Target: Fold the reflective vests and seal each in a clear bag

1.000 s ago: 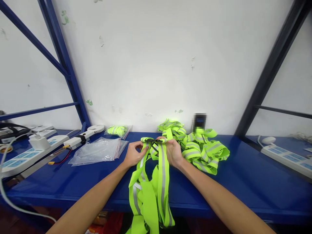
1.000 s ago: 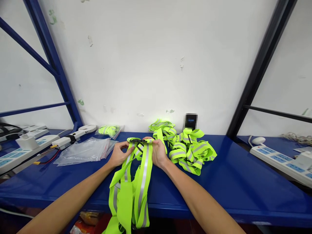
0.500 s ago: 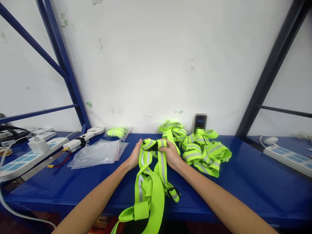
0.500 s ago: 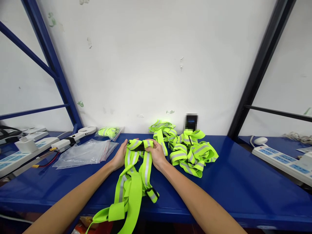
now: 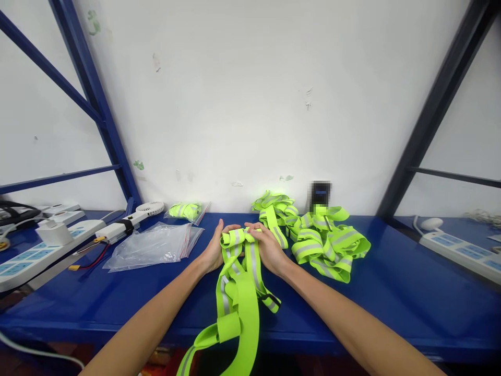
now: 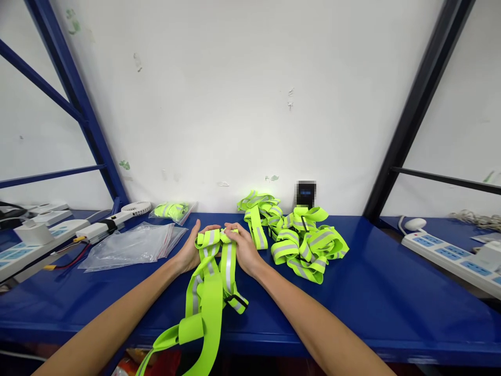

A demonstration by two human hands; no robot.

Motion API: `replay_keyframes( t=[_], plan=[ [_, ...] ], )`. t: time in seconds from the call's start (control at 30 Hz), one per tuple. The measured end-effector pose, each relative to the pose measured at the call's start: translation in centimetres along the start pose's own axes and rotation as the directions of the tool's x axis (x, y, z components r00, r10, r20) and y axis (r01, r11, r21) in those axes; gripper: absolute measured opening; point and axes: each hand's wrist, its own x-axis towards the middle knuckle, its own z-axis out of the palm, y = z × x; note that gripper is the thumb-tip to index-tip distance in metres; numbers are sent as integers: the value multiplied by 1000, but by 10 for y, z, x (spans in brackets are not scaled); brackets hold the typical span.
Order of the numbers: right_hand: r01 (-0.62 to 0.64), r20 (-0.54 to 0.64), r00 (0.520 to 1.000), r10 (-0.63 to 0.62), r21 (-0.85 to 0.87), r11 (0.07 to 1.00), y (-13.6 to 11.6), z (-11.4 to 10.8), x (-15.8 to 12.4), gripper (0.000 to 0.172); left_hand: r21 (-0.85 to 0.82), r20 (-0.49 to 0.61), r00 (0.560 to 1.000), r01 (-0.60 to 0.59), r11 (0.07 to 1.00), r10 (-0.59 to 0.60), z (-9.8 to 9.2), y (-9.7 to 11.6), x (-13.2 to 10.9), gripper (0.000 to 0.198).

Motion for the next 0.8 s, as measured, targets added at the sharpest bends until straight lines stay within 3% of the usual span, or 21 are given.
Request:
replay_keyframes(
  t=[0.03,0.2,0.33,0.43,0.5,0.67,0.8],
  plan=[
    [2,5,1000,-2,-18,1000,1,1,-1,21,-25,31,999,22,999,-21,1,1,-1,63],
    [23,75,997,-13,-125,992,6,-2,-3,66,-37,76,997,8,999,-5,0,6,-6,61],
    [-76,122,988,94,-140,987,10,-7,-2,80,-75,24,999,-24,997,26,-5,10,-7,62],
    [-195,187,958,220,-141,971,12,-8,-2,76,-132,-48,996,-82,988,76,-8,12,-6,64],
    [-204,249,938,242,-171,964,12,-7,-3,69,-141,-80,993,-101,985,90,-11,14,-3,65],
    [28,266,962,55,-300,954,12,-3,-7,56,-14,-160,987,-18,1000,16,-17,16,5,66],
    [151,226,972,-71,-361,920,10,2,-5,50,-3,-182,983,37,999,-37,-21,15,6,52]
  ],
)
